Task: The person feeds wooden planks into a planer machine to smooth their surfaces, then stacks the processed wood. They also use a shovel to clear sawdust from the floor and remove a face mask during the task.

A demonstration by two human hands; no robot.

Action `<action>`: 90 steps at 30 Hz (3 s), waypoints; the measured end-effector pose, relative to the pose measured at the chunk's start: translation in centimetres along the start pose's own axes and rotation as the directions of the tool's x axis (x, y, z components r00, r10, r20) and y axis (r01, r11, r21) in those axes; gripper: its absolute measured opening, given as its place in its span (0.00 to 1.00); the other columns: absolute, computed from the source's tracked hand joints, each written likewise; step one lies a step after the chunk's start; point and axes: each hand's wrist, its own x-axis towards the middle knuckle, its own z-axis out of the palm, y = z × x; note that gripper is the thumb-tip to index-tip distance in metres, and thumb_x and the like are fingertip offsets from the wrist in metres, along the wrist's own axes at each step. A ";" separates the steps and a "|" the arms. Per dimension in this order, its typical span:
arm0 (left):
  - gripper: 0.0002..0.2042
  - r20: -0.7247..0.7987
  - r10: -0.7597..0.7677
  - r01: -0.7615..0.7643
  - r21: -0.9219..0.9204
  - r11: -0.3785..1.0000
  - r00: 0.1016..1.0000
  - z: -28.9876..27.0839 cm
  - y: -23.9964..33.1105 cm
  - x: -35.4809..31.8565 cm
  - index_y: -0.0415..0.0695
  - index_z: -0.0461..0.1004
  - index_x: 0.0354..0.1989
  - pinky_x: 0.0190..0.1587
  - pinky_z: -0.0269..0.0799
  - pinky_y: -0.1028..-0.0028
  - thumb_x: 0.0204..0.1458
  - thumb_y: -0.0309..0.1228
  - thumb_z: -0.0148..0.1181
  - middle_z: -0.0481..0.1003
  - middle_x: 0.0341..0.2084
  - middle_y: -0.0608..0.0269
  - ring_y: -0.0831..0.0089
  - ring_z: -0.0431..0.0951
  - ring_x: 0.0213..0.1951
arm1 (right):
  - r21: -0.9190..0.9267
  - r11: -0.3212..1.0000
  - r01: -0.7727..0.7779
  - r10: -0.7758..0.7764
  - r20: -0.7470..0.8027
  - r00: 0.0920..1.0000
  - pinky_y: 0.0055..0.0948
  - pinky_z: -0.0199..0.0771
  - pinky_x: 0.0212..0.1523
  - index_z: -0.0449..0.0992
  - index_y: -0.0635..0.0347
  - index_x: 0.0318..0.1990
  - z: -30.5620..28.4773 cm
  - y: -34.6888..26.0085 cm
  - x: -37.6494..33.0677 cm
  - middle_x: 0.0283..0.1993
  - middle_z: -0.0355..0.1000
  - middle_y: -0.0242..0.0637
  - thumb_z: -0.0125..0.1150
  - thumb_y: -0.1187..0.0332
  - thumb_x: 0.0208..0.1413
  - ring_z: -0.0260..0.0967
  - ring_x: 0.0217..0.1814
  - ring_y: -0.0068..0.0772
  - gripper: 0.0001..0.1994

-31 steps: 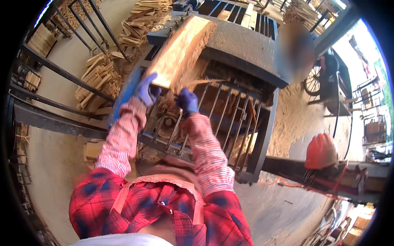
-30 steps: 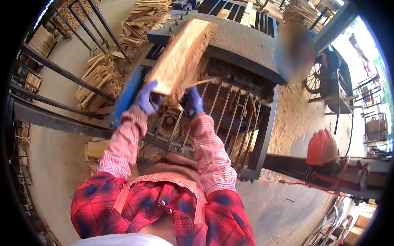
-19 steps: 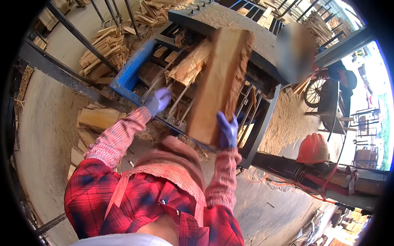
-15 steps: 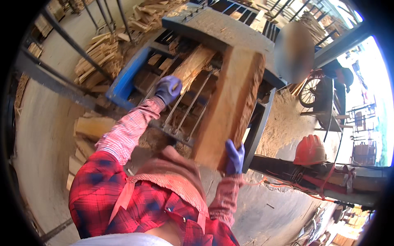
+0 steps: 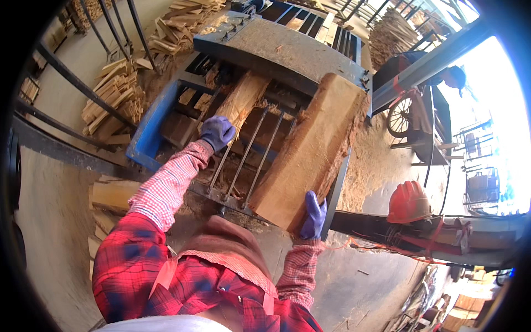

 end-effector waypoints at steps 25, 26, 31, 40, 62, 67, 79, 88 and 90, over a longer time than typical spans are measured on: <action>0.28 0.723 -0.267 0.769 -0.620 0.158 0.637 -1.1 7.3 -26.4 0.35 0.67 0.51 0.44 0.71 0.71 0.47 0.41 0.67 0.75 0.40 0.56 0.71 0.73 0.41 | 0.169 0.962 -0.216 0.258 -0.292 0.921 0.26 0.69 0.45 0.71 0.64 0.49 7.9 13.0 -19.1 0.43 0.73 0.33 0.65 0.61 0.53 0.70 0.42 0.27 0.20; 0.20 0.657 -0.324 0.729 -0.652 0.209 0.681 -1.0 7.4 -27.5 0.37 0.73 0.45 0.37 0.73 0.73 0.49 0.39 0.66 0.77 0.33 0.63 0.76 0.75 0.33 | 0.150 0.961 -0.234 0.275 -0.398 0.875 0.25 0.68 0.41 0.73 0.63 0.47 7.5 13.5 -20.3 0.40 0.72 0.31 0.65 0.60 0.53 0.69 0.38 0.25 0.19; 0.23 0.725 -0.210 0.733 -0.678 -0.053 0.656 -8.7 5.9 -28.3 0.36 0.70 0.50 0.41 0.73 0.74 0.50 0.37 0.64 0.77 0.39 0.58 0.75 0.75 0.37 | 0.366 0.929 0.042 0.235 -0.676 0.698 0.24 0.65 0.39 0.66 0.56 0.48 -6.2 14.0 -24.9 0.37 0.70 0.34 0.58 0.51 0.54 0.66 0.40 0.24 0.22; 0.17 0.708 -0.279 0.734 -0.679 -0.013 0.649 -17.1 7.3 -36.0 0.39 0.73 0.48 0.40 0.71 0.77 0.55 0.38 0.57 0.75 0.34 0.69 0.82 0.72 0.35 | 0.270 0.887 -0.374 0.329 0.197 0.924 0.30 0.71 0.49 0.68 0.66 0.54 11.0 8.4 -27.5 0.47 0.73 0.38 0.58 0.63 0.58 0.71 0.46 0.29 0.20; 0.38 0.894 0.107 0.552 -0.172 -0.816 0.435 -15.8 5.3 -42.2 0.42 0.69 0.54 0.48 0.73 0.64 0.47 0.64 0.53 0.76 0.45 0.55 0.63 0.77 0.43 | -0.463 0.707 -0.534 0.646 0.117 0.754 0.29 0.72 0.43 0.69 0.67 0.52 21.5 4.4 -33.0 0.43 0.74 0.36 0.63 0.64 0.51 0.71 0.43 0.27 0.23; 0.38 0.945 -0.011 0.603 -0.217 -0.768 0.327 -18.4 5.6 -41.9 0.42 0.70 0.54 0.48 0.73 0.64 0.46 0.65 0.54 0.76 0.46 0.55 0.63 0.77 0.44 | -0.343 0.804 -0.486 0.578 0.257 0.774 0.30 0.73 0.39 0.72 0.69 0.48 21.8 5.7 -32.5 0.38 0.75 0.35 0.61 0.65 0.51 0.72 0.38 0.27 0.19; 0.37 0.900 0.078 0.565 -0.201 -0.801 0.430 -15.1 5.0 -41.8 0.38 0.67 0.57 0.53 0.71 0.64 0.52 0.61 0.51 0.74 0.49 0.52 0.62 0.76 0.48 | -0.326 0.842 -0.430 0.513 0.236 0.826 0.29 0.72 0.44 0.71 0.67 0.51 20.6 7.2 -32.9 0.42 0.74 0.36 0.60 0.64 0.52 0.72 0.42 0.29 0.21; 0.40 0.809 -0.064 0.529 -0.440 -0.726 0.584 -12.0 6.6 -34.1 0.43 0.69 0.55 0.48 0.75 0.62 0.45 0.66 0.52 0.76 0.44 0.56 0.63 0.77 0.44 | -0.250 0.926 -0.283 0.336 0.205 0.919 0.27 0.71 0.40 0.72 0.68 0.48 19.7 6.0 -25.5 0.41 0.74 0.37 0.60 0.68 0.49 0.71 0.38 0.28 0.19; 0.32 0.819 0.041 0.508 -0.316 -0.801 0.573 -7.5 5.2 -32.5 0.43 0.69 0.54 0.46 0.76 0.63 0.51 0.59 0.53 0.77 0.43 0.56 0.63 0.78 0.42 | -0.215 0.921 -0.324 0.370 0.225 0.901 0.27 0.72 0.39 0.72 0.68 0.48 19.7 5.6 -22.3 0.41 0.74 0.38 0.59 0.69 0.48 0.72 0.38 0.29 0.19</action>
